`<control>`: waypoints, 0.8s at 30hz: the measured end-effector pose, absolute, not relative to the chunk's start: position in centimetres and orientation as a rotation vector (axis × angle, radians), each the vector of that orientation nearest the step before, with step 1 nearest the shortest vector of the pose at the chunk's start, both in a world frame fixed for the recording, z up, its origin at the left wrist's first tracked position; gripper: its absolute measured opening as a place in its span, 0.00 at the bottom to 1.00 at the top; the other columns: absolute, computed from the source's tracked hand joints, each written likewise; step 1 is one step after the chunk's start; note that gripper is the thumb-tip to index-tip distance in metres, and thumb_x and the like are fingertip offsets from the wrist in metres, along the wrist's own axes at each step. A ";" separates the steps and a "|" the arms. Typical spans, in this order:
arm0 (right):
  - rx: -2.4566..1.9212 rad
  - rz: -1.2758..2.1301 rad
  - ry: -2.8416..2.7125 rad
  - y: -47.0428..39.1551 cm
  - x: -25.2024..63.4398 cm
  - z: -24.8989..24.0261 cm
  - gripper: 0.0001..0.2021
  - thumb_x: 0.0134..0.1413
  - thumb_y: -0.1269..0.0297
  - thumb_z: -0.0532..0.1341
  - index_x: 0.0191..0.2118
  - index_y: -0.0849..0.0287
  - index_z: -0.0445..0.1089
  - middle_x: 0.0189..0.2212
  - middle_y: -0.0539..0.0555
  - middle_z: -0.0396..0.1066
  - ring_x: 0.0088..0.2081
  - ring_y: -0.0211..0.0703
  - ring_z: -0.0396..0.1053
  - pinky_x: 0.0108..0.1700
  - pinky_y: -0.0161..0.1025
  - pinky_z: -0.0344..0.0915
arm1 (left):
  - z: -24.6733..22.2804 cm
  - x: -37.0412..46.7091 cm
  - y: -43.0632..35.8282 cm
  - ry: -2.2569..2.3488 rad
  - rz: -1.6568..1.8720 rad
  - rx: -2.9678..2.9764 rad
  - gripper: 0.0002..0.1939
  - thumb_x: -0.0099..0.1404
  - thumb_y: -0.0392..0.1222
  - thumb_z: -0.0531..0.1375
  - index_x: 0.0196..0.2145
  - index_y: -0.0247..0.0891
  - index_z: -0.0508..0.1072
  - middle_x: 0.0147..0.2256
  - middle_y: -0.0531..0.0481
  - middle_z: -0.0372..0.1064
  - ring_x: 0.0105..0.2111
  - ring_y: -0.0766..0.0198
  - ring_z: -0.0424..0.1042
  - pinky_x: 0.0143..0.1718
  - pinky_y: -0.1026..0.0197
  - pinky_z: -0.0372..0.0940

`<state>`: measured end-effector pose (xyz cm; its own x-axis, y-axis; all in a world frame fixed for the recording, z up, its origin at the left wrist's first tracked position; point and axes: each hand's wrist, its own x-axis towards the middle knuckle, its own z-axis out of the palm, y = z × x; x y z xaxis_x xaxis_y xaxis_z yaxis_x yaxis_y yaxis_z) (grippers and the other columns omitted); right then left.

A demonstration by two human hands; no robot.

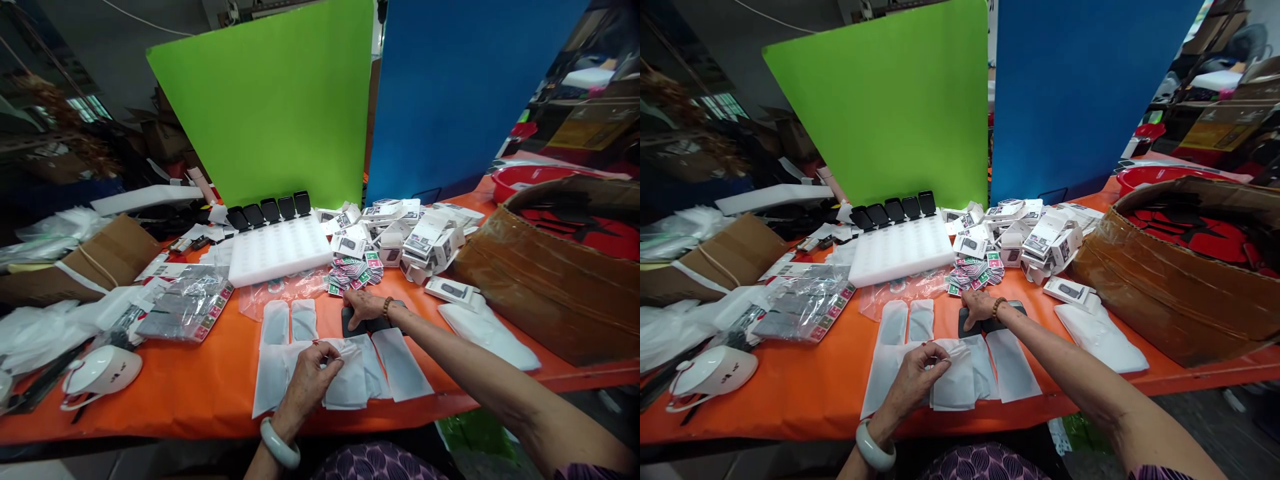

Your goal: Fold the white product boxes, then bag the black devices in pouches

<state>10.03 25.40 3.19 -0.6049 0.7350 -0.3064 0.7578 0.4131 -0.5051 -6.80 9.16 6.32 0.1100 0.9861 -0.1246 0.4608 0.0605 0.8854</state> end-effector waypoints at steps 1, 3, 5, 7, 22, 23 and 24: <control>1.377 -1.013 2.617 25.6 10.1 3.3 0.23 0.25 0.64 0.74 0.31 0.59 0.63 0.32 0.52 0.65 0.35 0.47 0.64 0.33 0.35 0.54 | 6.3 -6.8 9.2 1.478 0.776 1.529 0.05 0.56 0.37 0.57 0.26 0.37 0.73 0.28 0.50 0.70 0.31 0.60 0.68 0.35 0.62 0.59; 1.374 -1.121 2.650 25.6 10.2 3.7 0.21 0.27 0.67 0.73 0.28 0.58 0.61 0.28 0.49 0.63 0.32 0.43 0.61 0.31 0.34 0.53 | 6.2 -6.9 9.1 1.475 0.782 1.524 0.05 0.56 0.37 0.57 0.26 0.37 0.73 0.28 0.49 0.71 0.32 0.60 0.68 0.36 0.62 0.59; 1.386 -1.236 2.707 25.3 10.4 4.1 0.18 0.31 0.70 0.69 0.27 0.57 0.59 0.26 0.46 0.60 0.30 0.39 0.59 0.29 0.34 0.52 | 6.2 -7.0 9.1 1.468 0.787 1.523 0.05 0.56 0.37 0.57 0.27 0.37 0.73 0.29 0.49 0.71 0.32 0.60 0.68 0.37 0.61 0.59; 1.429 -1.352 2.775 24.6 10.7 4.7 0.14 0.38 0.70 0.64 0.28 0.57 0.57 0.27 0.46 0.59 0.30 0.38 0.57 0.30 0.33 0.53 | 6.3 -7.0 9.1 1.459 0.788 1.521 0.04 0.56 0.37 0.58 0.27 0.37 0.73 0.29 0.49 0.71 0.33 0.60 0.68 0.37 0.61 0.59; 1.334 -2.401 2.680 16.6 11.9 8.2 0.10 0.47 0.65 0.65 0.35 0.57 0.64 0.31 0.47 0.64 0.34 0.38 0.62 0.36 0.36 0.59 | 8.8 -4.9 8.3 1.403 0.938 1.312 0.06 0.55 0.41 0.61 0.23 0.37 0.70 0.24 0.54 0.65 0.27 0.65 0.63 0.30 0.65 0.57; 1.334 -2.337 2.699 16.3 11.9 8.3 0.09 0.47 0.66 0.65 0.34 0.57 0.64 0.30 0.47 0.64 0.33 0.38 0.61 0.36 0.35 0.59 | 8.8 -4.6 8.2 1.397 0.955 1.276 0.07 0.55 0.41 0.62 0.23 0.37 0.70 0.23 0.55 0.64 0.26 0.66 0.62 0.29 0.65 0.56; 1.337 -2.260 2.724 16.0 11.9 8.4 0.09 0.47 0.66 0.65 0.34 0.57 0.64 0.30 0.47 0.65 0.33 0.38 0.61 0.35 0.35 0.59 | 8.8 -4.3 8.0 1.392 0.971 1.245 0.08 0.54 0.42 0.62 0.23 0.37 0.69 0.22 0.55 0.63 0.25 0.67 0.61 0.28 0.65 0.56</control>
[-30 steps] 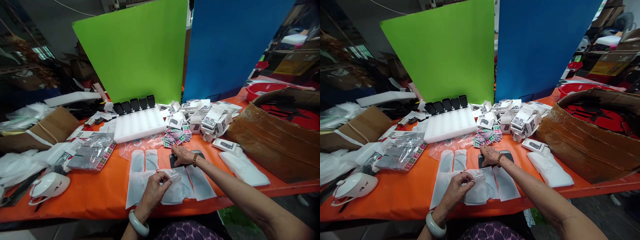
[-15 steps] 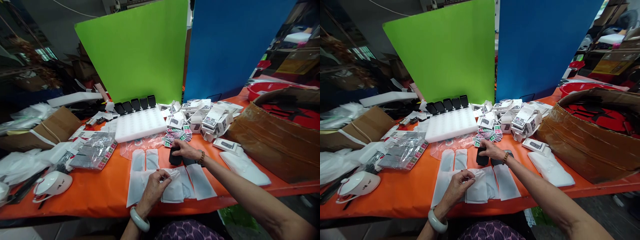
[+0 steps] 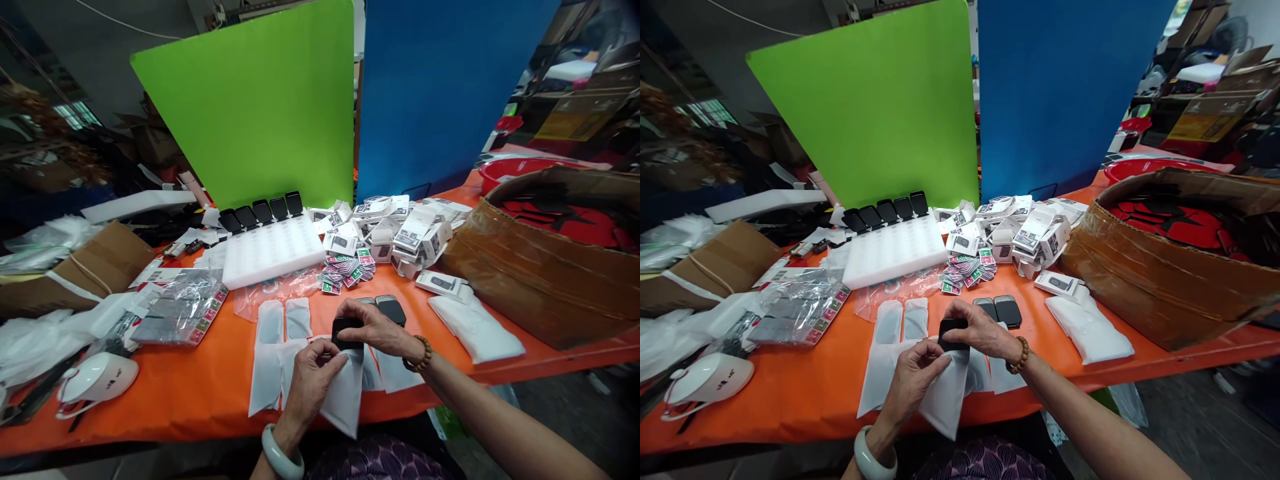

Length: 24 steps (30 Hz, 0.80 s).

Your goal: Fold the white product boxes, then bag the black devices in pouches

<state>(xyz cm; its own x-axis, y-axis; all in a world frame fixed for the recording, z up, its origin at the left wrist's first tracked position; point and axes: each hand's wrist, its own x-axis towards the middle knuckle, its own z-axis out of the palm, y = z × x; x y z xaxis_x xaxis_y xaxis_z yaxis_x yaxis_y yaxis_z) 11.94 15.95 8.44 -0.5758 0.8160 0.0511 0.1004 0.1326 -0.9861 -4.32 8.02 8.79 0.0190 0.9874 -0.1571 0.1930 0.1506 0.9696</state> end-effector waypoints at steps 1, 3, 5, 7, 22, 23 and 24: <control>-0.902 1.462 -1.845 15.6 12.0 8.6 0.08 0.47 0.66 0.64 0.34 0.57 0.65 0.30 0.47 0.65 0.32 0.38 0.61 0.35 0.35 0.59 | 8.8 -4.1 7.9 1.385 0.987 1.221 0.08 0.54 0.42 0.63 0.23 0.37 0.69 0.22 0.56 0.62 0.24 0.67 0.60 0.28 0.66 0.55; -0.933 1.400 -1.889 14.9 12.0 8.9 0.08 0.48 0.66 0.64 0.35 0.57 0.65 0.31 0.48 0.66 0.33 0.39 0.61 0.35 0.36 0.59 | 8.8 -3.7 7.5 1.367 1.023 1.186 0.09 0.54 0.42 0.63 0.23 0.37 0.68 0.22 0.57 0.60 0.24 0.68 0.58 0.27 0.66 0.55; -0.940 1.381 -1.828 14.3 12.3 9.1 0.08 0.49 0.65 0.62 0.37 0.57 0.66 0.33 0.49 0.67 0.35 0.40 0.63 0.38 0.38 0.60 | 8.9 -3.4 7.3 1.335 1.052 1.163 0.09 0.54 0.42 0.63 0.22 0.37 0.68 0.22 0.57 0.60 0.24 0.69 0.58 0.27 0.67 0.55; -0.947 1.423 -1.683 14.1 12.8 9.0 0.10 0.49 0.64 0.63 0.38 0.57 0.66 0.35 0.50 0.67 0.38 0.41 0.64 0.41 0.39 0.61 | 8.9 -3.4 7.1 1.275 1.067 1.142 0.10 0.54 0.43 0.64 0.23 0.37 0.67 0.25 0.55 0.64 0.26 0.68 0.61 0.29 0.66 0.57; -1.036 1.460 -1.618 11.6 13.3 9.2 0.17 0.49 0.60 0.64 0.44 0.55 0.63 0.40 0.51 0.65 0.36 0.39 0.64 0.36 0.36 0.62 | 7.4 -3.0 6.5 1.139 1.174 0.866 0.13 0.53 0.42 0.67 0.24 0.37 0.65 0.28 0.54 0.67 0.29 0.67 0.66 0.34 0.64 0.62; -1.045 1.447 -1.553 11.4 13.5 9.2 0.18 0.48 0.60 0.65 0.45 0.55 0.62 0.40 0.51 0.65 0.35 0.39 0.64 0.35 0.36 0.62 | 7.5 -3.1 6.6 1.142 1.211 0.832 0.14 0.53 0.42 0.67 0.24 0.37 0.65 0.28 0.55 0.67 0.28 0.67 0.66 0.33 0.64 0.62; -1.050 1.436 -1.505 11.1 13.9 9.1 0.18 0.48 0.59 0.65 0.44 0.55 0.62 0.38 0.51 0.65 0.34 0.39 0.64 0.34 0.36 0.63 | 7.7 -3.1 6.7 1.147 1.244 0.800 0.14 0.52 0.43 0.68 0.24 0.37 0.64 0.28 0.55 0.67 0.28 0.68 0.66 0.33 0.65 0.62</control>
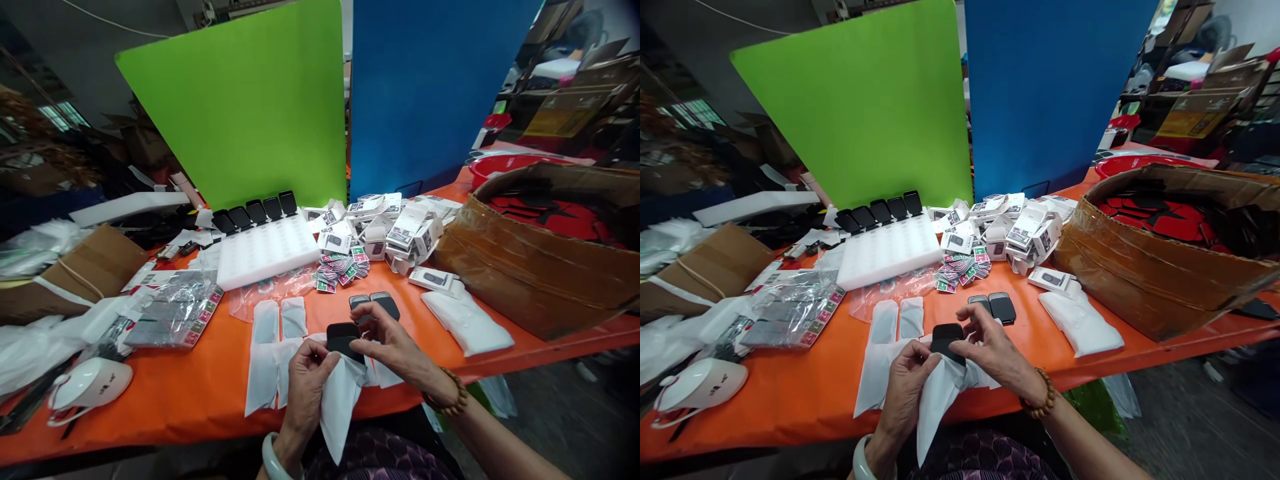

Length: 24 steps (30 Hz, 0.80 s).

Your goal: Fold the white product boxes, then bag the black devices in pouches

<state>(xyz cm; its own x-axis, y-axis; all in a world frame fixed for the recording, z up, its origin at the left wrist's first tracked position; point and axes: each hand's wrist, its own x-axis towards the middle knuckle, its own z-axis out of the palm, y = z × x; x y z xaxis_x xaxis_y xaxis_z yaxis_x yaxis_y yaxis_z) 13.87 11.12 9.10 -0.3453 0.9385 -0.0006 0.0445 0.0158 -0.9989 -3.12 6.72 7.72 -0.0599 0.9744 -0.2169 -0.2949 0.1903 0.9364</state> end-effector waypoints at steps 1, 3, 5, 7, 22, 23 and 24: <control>-1.050 1.429 -1.482 10.9 14.2 9.0 0.16 0.48 0.59 0.66 0.42 0.55 0.63 0.35 0.50 0.65 0.33 0.38 0.63 0.34 0.36 0.63 | 7.9 -3.2 6.8 1.160 1.275 0.771 0.15 0.52 0.43 0.68 0.24 0.37 0.64 0.28 0.55 0.67 0.27 0.68 0.65 0.32 0.65 0.62; -1.034 1.435 -1.495 10.4 14.8 8.7 0.12 0.49 0.59 0.66 0.37 0.56 0.65 0.30 0.49 0.65 0.32 0.39 0.63 0.35 0.37 0.62 | 8.4 -3.2 7.1 1.192 1.316 0.721 0.17 0.50 0.44 0.69 0.23 0.38 0.63 0.27 0.57 0.65 0.25 0.70 0.64 0.29 0.67 0.61; -1.010 1.449 -1.519 9.9 15.0 8.5 0.09 0.50 0.60 0.65 0.34 0.57 0.66 0.30 0.49 0.65 0.33 0.40 0.63 0.37 0.38 0.62 | 8.7 -3.2 7.2 1.216 1.326 0.687 0.17 0.49 0.45 0.69 0.24 0.38 0.63 0.25 0.59 0.63 0.24 0.71 0.62 0.27 0.68 0.60; -0.994 1.454 -1.521 9.5 15.0 8.5 0.08 0.51 0.60 0.65 0.32 0.57 0.67 0.29 0.49 0.65 0.33 0.41 0.63 0.37 0.38 0.61 | 8.9 -3.1 7.3 1.229 1.319 0.676 0.18 0.48 0.46 0.69 0.25 0.38 0.63 0.24 0.59 0.62 0.23 0.72 0.61 0.26 0.68 0.59; -0.834 1.299 -1.518 10.3 16.0 9.0 0.11 0.56 0.56 0.61 0.29 0.56 0.63 0.36 0.54 0.64 0.43 0.45 0.64 0.47 0.42 0.62 | 9.4 -3.5 7.4 1.190 1.213 0.828 0.16 0.49 0.44 0.69 0.23 0.37 0.64 0.23 0.58 0.61 0.23 0.72 0.59 0.26 0.68 0.58; -0.861 1.241 -1.559 10.2 16.0 9.2 0.09 0.56 0.58 0.61 0.30 0.55 0.64 0.37 0.54 0.65 0.43 0.45 0.64 0.48 0.42 0.62 | 9.5 -3.4 7.5 1.208 1.227 0.811 0.16 0.49 0.44 0.69 0.23 0.37 0.64 0.23 0.59 0.60 0.22 0.72 0.58 0.25 0.68 0.57; -0.886 1.184 -1.615 10.0 16.0 9.3 0.07 0.56 0.59 0.61 0.32 0.55 0.65 0.37 0.55 0.65 0.43 0.46 0.65 0.48 0.43 0.62 | 9.7 -3.3 7.5 1.222 1.237 0.794 0.16 0.48 0.44 0.69 0.24 0.38 0.64 0.22 0.60 0.59 0.21 0.73 0.57 0.25 0.68 0.57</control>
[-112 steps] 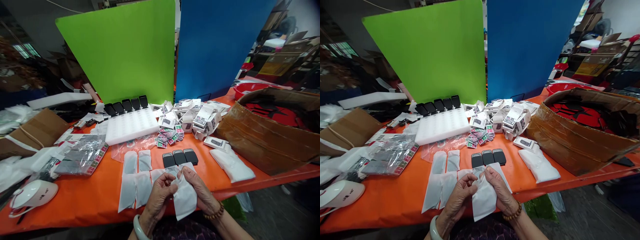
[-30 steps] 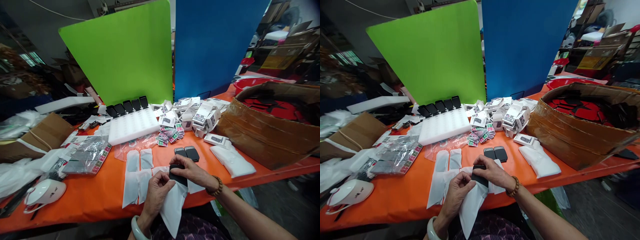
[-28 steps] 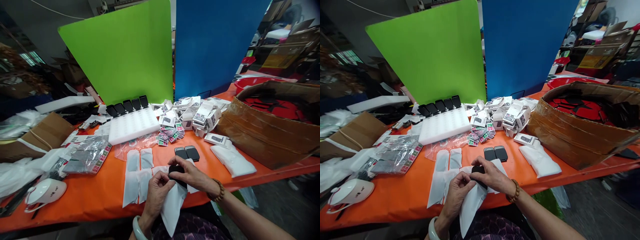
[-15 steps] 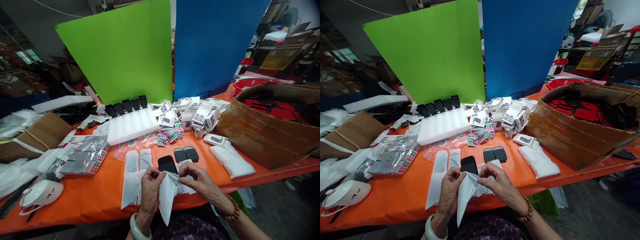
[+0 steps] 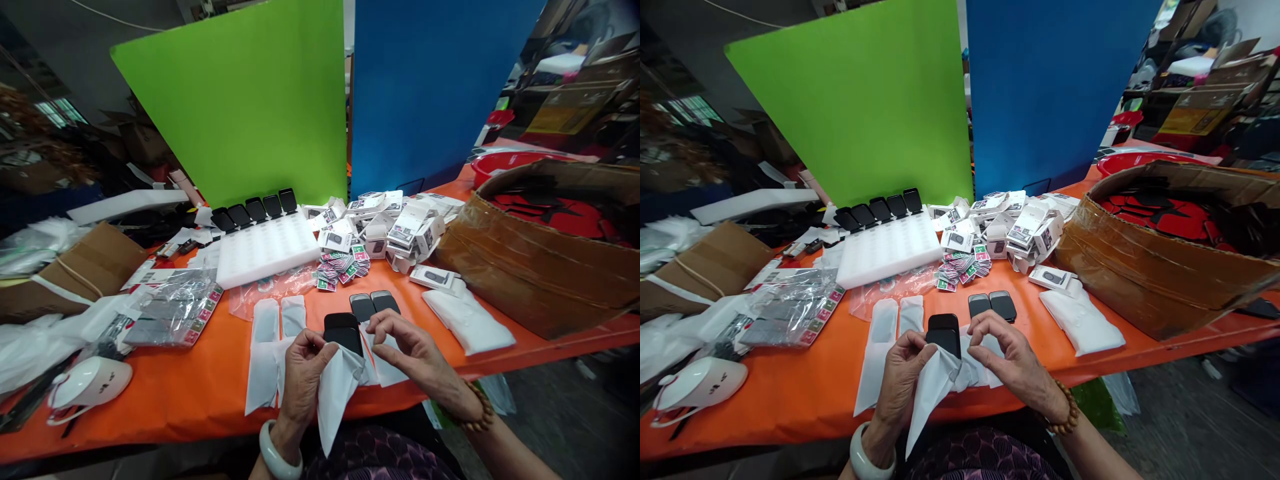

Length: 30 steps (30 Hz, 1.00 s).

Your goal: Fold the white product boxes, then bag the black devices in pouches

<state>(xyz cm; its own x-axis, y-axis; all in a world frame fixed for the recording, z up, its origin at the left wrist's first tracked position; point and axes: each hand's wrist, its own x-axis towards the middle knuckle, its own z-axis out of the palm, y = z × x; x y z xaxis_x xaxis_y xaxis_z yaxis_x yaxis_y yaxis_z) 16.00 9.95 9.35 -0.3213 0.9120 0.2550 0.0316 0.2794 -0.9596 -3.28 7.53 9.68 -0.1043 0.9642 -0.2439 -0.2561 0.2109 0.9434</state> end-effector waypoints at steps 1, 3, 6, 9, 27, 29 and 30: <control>-0.905 1.129 -1.677 9.7 15.9 9.5 0.04 0.56 0.61 0.61 0.34 0.54 0.66 0.38 0.55 0.66 0.43 0.46 0.65 0.48 0.43 0.63 | 9.8 -3.2 7.6 1.230 1.242 0.778 0.16 0.48 0.45 0.69 0.24 0.38 0.64 0.22 0.60 0.59 0.20 0.73 0.57 0.24 0.68 0.57; -0.920 1.036 -1.784 9.1 15.7 9.9 0.03 0.55 0.65 0.61 0.37 0.54 0.67 0.38 0.55 0.66 0.43 0.46 0.66 0.46 0.43 0.64 | 10.0 -3.1 7.7 1.235 1.241 0.763 0.17 0.48 0.45 0.69 0.24 0.38 0.64 0.21 0.61 0.58 0.20 0.73 0.56 0.24 0.68 0.56; -0.927 0.928 -1.856 8.6 15.2 10.3 0.04 0.55 0.70 0.58 0.36 0.53 0.67 0.38 0.55 0.66 0.42 0.46 0.67 0.45 0.43 0.65 | 9.9 -2.9 7.8 1.242 1.241 0.744 0.17 0.47 0.44 0.69 0.23 0.38 0.64 0.21 0.61 0.59 0.20 0.74 0.56 0.23 0.69 0.55; -0.920 0.868 -1.871 8.5 14.7 10.2 0.06 0.55 0.72 0.56 0.33 0.53 0.65 0.37 0.55 0.66 0.42 0.45 0.67 0.44 0.44 0.66 | 9.7 -2.9 7.7 1.231 1.253 0.716 0.16 0.48 0.43 0.69 0.24 0.38 0.64 0.21 0.61 0.59 0.20 0.74 0.55 0.23 0.69 0.55; -0.920 0.917 -1.608 9.9 15.8 9.8 0.05 0.55 0.72 0.58 0.32 0.54 0.64 0.38 0.54 0.68 0.41 0.44 0.67 0.44 0.41 0.64 | 11.3 -3.2 7.9 1.017 1.211 1.021 0.12 0.48 0.38 0.71 0.19 0.36 0.70 0.35 0.47 0.72 0.39 0.58 0.71 0.42 0.58 0.66; -0.870 1.033 -1.546 9.8 15.5 9.5 0.04 0.57 0.70 0.57 0.32 0.54 0.63 0.36 0.54 0.67 0.40 0.44 0.67 0.44 0.41 0.65 | 11.4 -3.0 7.9 1.038 1.249 1.014 0.11 0.48 0.37 0.70 0.20 0.36 0.70 0.33 0.48 0.72 0.36 0.60 0.70 0.41 0.59 0.66; -0.850 1.090 -1.518 9.9 15.3 9.3 0.03 0.58 0.68 0.57 0.33 0.54 0.63 0.37 0.54 0.67 0.41 0.44 0.67 0.44 0.41 0.65 | 11.3 -2.8 7.9 1.045 1.283 0.998 0.10 0.49 0.37 0.70 0.21 0.36 0.71 0.32 0.48 0.72 0.36 0.61 0.70 0.40 0.60 0.66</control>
